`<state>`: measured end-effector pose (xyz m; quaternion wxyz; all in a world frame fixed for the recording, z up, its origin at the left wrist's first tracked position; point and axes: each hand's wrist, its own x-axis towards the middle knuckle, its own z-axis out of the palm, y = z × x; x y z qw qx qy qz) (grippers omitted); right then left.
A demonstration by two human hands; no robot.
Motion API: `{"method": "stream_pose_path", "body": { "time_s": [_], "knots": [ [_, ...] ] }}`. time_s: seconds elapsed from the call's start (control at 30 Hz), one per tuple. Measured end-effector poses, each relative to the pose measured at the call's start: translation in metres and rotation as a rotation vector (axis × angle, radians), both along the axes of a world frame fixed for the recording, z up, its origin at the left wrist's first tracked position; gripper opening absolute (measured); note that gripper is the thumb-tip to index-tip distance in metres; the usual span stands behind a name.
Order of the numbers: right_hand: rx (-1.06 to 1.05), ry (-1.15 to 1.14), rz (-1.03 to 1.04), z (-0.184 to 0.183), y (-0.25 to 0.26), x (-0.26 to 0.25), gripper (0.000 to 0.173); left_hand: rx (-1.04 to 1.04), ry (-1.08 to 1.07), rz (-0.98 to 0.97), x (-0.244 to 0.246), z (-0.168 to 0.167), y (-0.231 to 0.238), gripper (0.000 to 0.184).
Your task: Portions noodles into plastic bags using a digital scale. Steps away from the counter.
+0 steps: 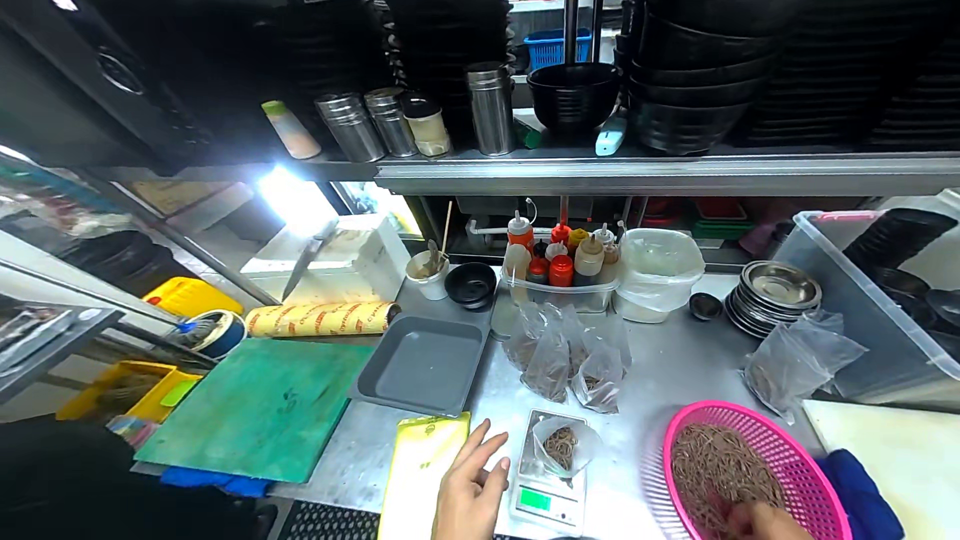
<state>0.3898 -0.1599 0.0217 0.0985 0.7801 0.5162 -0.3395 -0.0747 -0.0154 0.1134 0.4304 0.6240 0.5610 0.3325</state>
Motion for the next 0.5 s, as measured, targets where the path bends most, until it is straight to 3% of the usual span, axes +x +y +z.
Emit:
{"method": "stream_pose_path", "body": {
  "time_s": [0.07, 0.23, 0.5],
  "knots": [
    [0.114, 0.005, -0.022, 0.024, 0.0, 0.005, 0.02, 0.009, -0.008, -0.002, 0.005, 0.0, 0.001, 0.031],
    [0.346, -0.011, -0.103, 0.076, 0.0, 0.007, 0.022, 0.039, 0.015, -0.045, 0.019, 0.004, 0.004, 0.03],
    [0.678, 0.021, -0.099, 0.103, -0.009, 0.015, 0.021, 0.07, 0.047, -0.094, 0.028, 0.0, 0.006, 0.031]
  ]
}}
